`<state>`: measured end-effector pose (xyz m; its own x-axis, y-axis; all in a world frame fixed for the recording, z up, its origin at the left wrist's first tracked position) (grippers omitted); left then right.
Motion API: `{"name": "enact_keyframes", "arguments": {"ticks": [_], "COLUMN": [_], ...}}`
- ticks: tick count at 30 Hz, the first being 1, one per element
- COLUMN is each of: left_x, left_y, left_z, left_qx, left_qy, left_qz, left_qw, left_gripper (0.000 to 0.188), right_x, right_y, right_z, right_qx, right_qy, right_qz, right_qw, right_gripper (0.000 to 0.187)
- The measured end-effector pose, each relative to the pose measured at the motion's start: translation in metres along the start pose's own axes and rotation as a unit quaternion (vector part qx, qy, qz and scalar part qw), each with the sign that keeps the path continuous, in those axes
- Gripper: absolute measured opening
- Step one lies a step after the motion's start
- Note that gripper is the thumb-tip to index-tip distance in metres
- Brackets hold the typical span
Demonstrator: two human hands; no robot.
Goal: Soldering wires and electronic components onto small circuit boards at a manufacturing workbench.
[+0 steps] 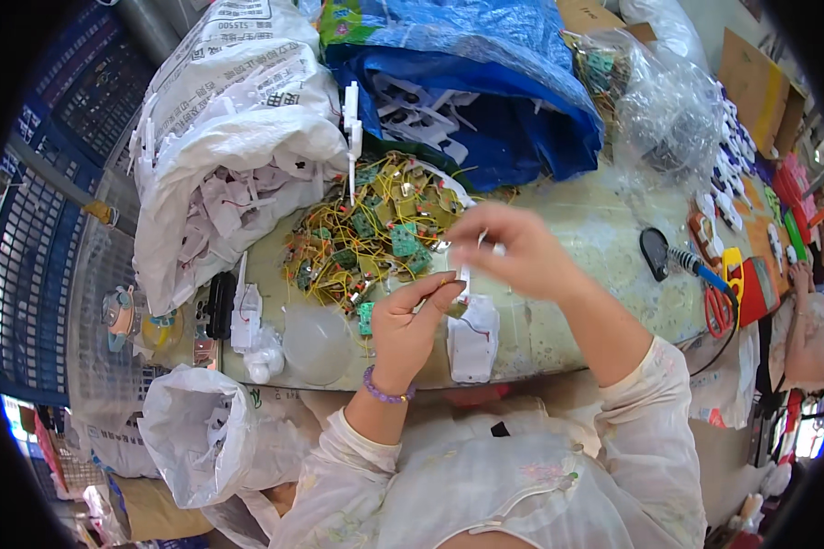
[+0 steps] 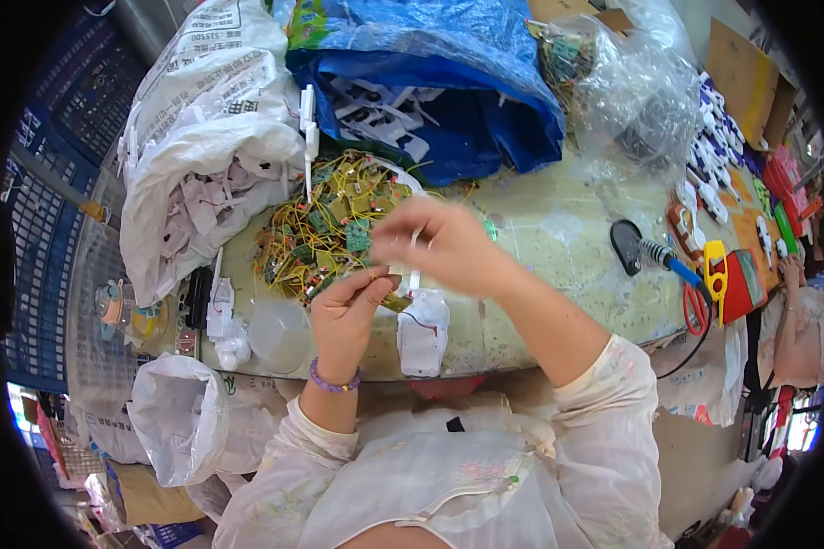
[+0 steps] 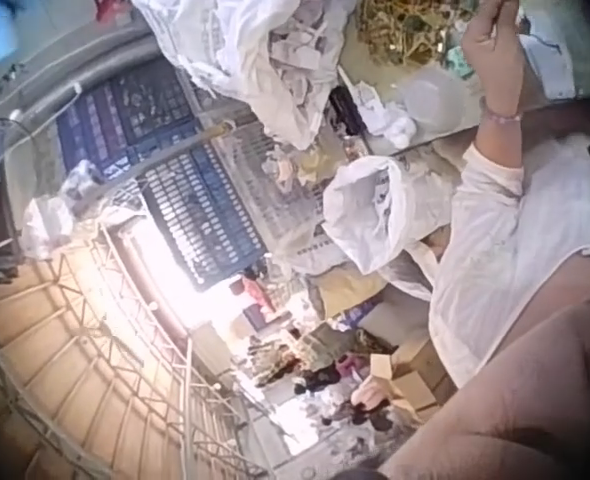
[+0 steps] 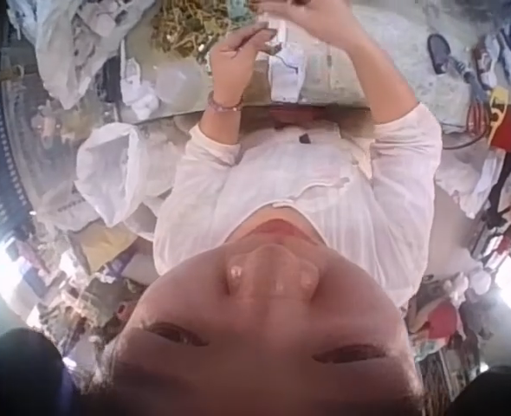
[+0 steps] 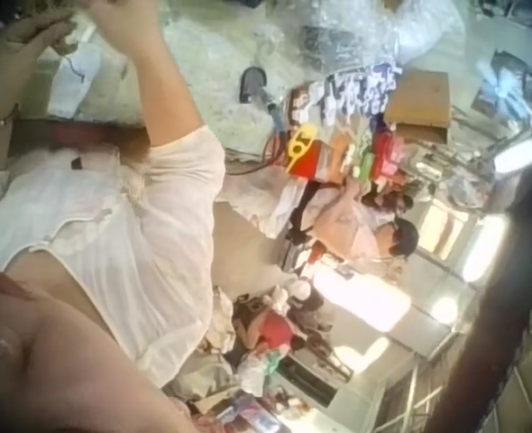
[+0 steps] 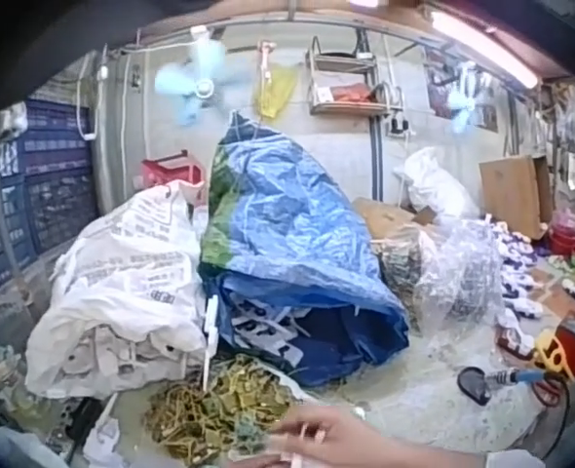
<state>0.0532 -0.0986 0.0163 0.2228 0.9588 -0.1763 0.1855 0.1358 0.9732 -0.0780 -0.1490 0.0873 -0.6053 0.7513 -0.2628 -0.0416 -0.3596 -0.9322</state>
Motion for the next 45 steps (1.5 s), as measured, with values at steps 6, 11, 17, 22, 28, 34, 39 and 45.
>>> {"name": "enact_keyframes", "arguments": {"ticks": [6, 11, 17, 22, 28, 34, 39, 45], "left_x": [-0.007, 0.001, 0.001, 0.0, -0.002, -0.003, 0.005, 0.013], "left_y": [0.007, 0.019, 0.035, 0.016, 0.0, 0.044, 0.048, 0.047], "left_z": [-0.01, -0.005, -0.009, -0.004, 0.008, -0.061, -0.112, -0.123], "left_qx": [-0.073, -0.186, -0.267, -0.18, -0.083, -0.354, -0.459, -0.511], "left_qy": [0.028, 0.063, 0.041, 0.048, 0.094, -0.084, -0.168, -0.193], "left_qz": [-0.024, -0.065, -0.121, -0.074, -0.042, -0.147, -0.215, -0.24], "left_qw": [0.997, 0.978, 0.955, 0.98, 0.991, 0.92, 0.846, 0.802], "left_gripper": [0.008, 0.008, 0.008, 0.009, 0.012, 0.008, 0.009, 0.009], "right_x": [-0.083, -0.131, -0.096, 0.008, 0.08, 0.087, 0.076, 0.137], "right_y": [0.115, 0.141, 0.115, 0.077, 0.065, 0.077, 0.098, 0.012], "right_z": [0.137, 0.125, 0.131, 0.144, 0.155, 0.101, 0.064, 0.089], "right_qx": [0.213, 0.339, 0.181, -0.093, -0.256, -0.019, 0.125, 0.119], "right_qy": [0.205, 0.116, 0.246, 0.318, 0.315, 0.111, -0.001, 0.289], "right_qz": [-0.061, -0.234, -0.149, -0.136, -0.07, -0.244, -0.23, -0.053], "right_qw": [0.954, 0.904, 0.941, 0.934, 0.911, 0.963, 0.965, 0.948], "right_gripper": [0.031, 0.039, 0.028, 0.022, 0.024, 0.032, 0.03, 0.02]}}
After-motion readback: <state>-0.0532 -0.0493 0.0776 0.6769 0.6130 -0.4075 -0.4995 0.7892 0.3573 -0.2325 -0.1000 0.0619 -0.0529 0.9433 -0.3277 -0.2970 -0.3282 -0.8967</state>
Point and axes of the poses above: each hand's wrist, its own x-axis away from the middle knuckle, its own z-axis out of the back of the hand, y = z × x, the point moved 10 cm from there along -x, towards the middle knuckle, and after that the axes turned 14 degrees about -y, right-handed, at the moved point
